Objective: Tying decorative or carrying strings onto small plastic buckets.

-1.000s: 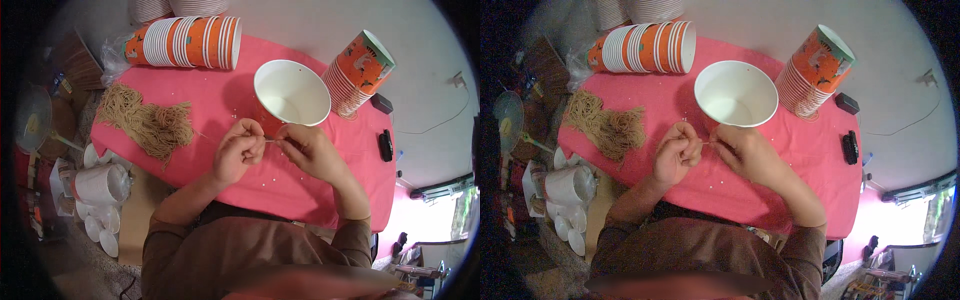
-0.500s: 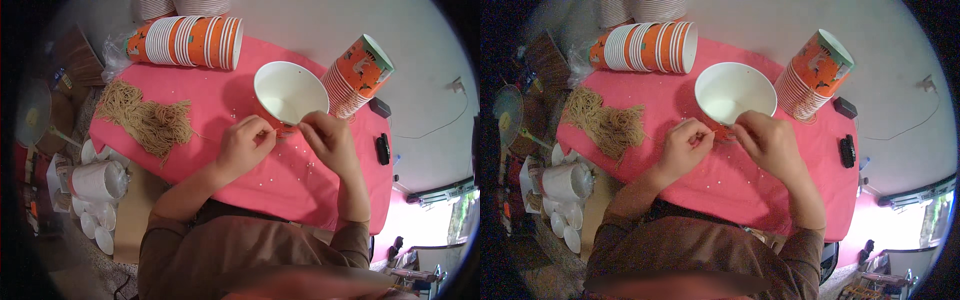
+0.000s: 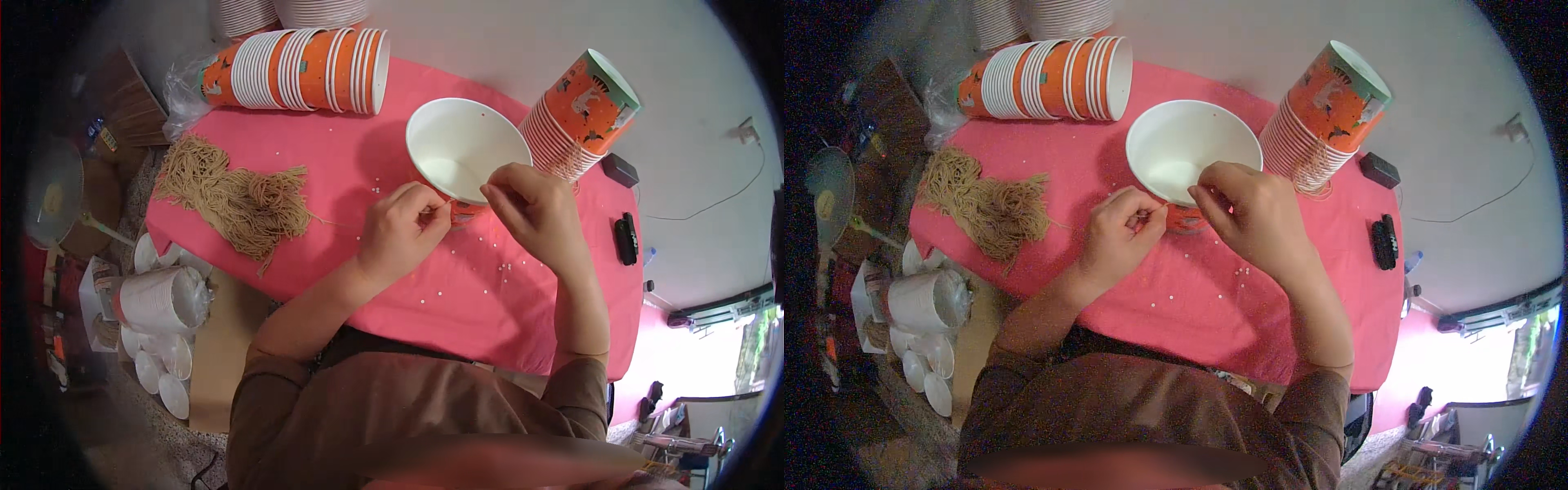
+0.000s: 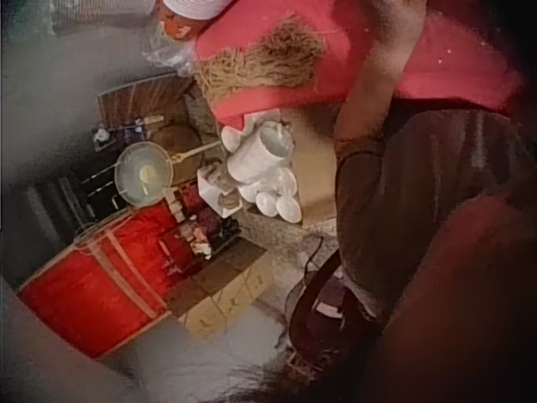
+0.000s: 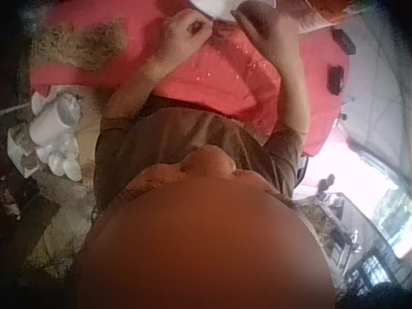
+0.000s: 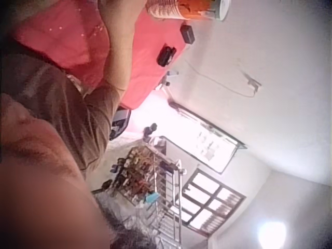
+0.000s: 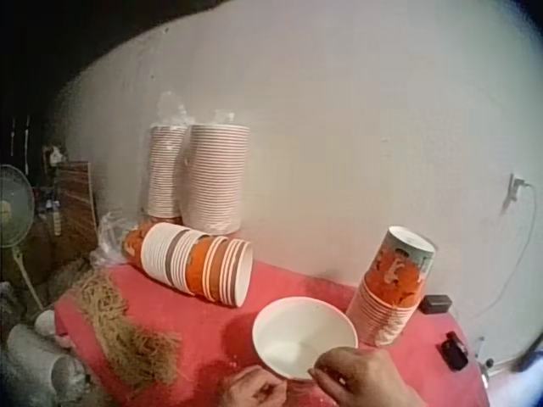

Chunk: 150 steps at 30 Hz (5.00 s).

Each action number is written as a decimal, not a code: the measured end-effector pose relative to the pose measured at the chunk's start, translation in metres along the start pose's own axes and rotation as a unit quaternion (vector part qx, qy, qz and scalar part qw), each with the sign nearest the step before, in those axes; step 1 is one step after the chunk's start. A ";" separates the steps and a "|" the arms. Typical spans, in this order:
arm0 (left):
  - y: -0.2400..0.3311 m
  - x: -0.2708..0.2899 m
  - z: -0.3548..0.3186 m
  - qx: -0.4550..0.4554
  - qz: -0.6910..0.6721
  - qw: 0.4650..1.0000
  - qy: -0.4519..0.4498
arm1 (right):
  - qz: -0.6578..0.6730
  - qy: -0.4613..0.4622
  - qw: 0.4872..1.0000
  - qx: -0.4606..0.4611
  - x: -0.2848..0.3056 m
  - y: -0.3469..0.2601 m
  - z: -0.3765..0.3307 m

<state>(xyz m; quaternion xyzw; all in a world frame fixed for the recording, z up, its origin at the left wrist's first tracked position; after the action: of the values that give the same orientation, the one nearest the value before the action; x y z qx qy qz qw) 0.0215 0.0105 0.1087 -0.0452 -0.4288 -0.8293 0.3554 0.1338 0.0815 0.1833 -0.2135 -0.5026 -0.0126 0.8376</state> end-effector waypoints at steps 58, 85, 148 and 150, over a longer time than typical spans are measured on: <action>0.007 0.040 -0.009 -0.015 -0.180 0.983 -0.045 | 0.149 -0.098 0.982 -0.056 -0.008 0.035 -0.002; -0.032 -0.008 0.014 0.180 -0.451 0.870 -0.081 | 0.152 -0.096 0.980 0.089 0.008 -0.037 0.014; -0.002 -0.006 0.004 -0.029 -0.235 0.972 -0.005 | 0.133 -0.095 0.986 0.039 -0.027 -0.004 0.000; -0.001 -0.008 0.004 -0.025 -0.262 0.965 -0.010 | 0.147 -0.105 0.983 0.023 -0.029 0.000 0.000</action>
<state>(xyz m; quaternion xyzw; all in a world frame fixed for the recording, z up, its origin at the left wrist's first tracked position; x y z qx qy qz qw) 0.0256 0.0184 0.1075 0.0522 -0.4085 -0.9033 0.1200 0.1195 0.0756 0.1583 -0.2659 -0.5512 0.1450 0.7775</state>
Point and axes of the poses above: each hand's wrist, its own z-axis towards the middle knuckle, its own x-axis out of the back of the hand, y = z × x, the point moved 10 cm from there along z, towards the middle knuckle, and after that the axes turned 7 degrees about -y, right-handed, at the moved point
